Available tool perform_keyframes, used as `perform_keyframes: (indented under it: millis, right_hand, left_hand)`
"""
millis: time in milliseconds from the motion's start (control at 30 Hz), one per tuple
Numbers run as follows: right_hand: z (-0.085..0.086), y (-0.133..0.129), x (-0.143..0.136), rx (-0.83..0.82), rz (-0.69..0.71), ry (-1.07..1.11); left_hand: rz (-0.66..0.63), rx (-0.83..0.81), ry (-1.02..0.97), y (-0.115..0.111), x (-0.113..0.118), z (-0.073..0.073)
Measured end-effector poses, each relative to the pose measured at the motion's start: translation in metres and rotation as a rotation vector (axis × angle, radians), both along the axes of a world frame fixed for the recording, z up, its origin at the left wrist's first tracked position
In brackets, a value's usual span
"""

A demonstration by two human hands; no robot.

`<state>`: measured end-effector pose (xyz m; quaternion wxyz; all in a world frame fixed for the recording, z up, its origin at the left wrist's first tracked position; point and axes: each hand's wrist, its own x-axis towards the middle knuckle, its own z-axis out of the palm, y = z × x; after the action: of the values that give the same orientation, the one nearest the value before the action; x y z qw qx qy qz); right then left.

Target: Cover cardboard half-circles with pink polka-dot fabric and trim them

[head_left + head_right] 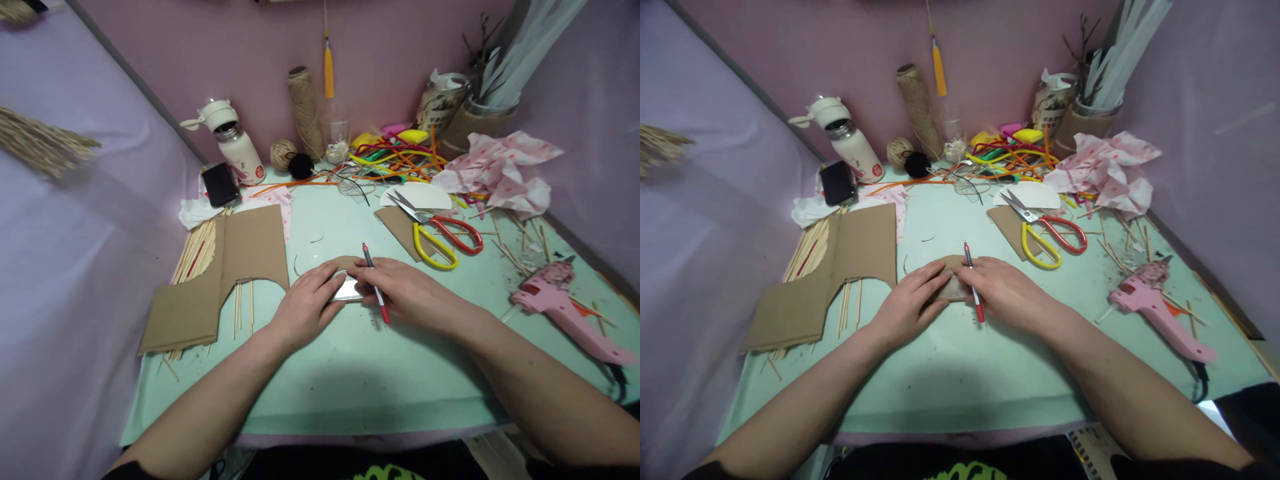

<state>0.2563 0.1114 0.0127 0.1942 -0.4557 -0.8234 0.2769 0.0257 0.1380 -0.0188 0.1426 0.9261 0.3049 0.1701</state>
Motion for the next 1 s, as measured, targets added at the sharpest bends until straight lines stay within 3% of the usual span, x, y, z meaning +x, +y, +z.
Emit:
perform_keyframes:
  millis: [1000]
  right_hand:
    - [0.0005, -0.0032, 0.0017, -0.010, -0.016, -0.053]
  left_hand:
    - [0.001, 0.005, -0.012, -0.0012, 0.0009, 0.0007]
